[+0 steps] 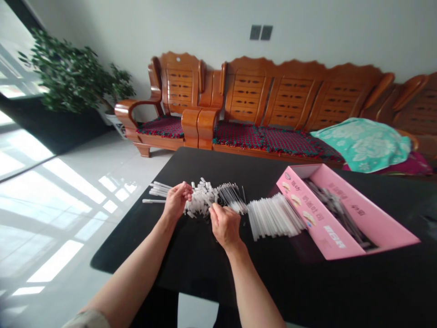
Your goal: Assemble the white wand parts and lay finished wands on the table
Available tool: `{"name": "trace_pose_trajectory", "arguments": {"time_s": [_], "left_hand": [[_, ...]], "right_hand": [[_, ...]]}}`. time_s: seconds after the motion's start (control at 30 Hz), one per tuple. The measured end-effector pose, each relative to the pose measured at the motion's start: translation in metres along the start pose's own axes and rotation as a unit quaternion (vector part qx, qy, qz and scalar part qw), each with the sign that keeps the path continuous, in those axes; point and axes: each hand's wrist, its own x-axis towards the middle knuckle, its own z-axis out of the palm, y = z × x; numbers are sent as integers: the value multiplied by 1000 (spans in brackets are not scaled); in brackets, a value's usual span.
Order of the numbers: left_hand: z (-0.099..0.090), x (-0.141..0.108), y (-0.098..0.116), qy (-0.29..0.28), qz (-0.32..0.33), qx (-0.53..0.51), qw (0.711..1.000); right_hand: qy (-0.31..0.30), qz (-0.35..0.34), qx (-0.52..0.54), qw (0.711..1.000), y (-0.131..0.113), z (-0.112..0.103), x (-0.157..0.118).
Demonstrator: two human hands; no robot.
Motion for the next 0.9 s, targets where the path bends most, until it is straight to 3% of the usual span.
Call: {"name": "trace_pose_trajectory", "arguments": {"time_s": [0.13,0.23,0.37,0.47,0.6,0.77,0.9], "left_hand": [[6,-8,-2,-77,44,91,992],[9,-12,-4,-80,63,134,986],[4,-13,-4,-42,80,176,980],[2,-14,-2,-44,112,261,958],[3,-16,-2,-75,147,340,926],[2,-15,-5,-104,180,413,887],[2,-15,-7,-70,198,410,888]], "right_hand": [[38,52,-5,998,12,2,3],[98,107,-47,988,36,-8,5],[219,232,-192,928,86,-43,-5],[286,266,-291,873,119,-69,-20],[305,294,-340,840,139,-76,-35],[292,273,-338,852,145,-73,-36],[321,203,-280,882,125,-66,-19]]}}
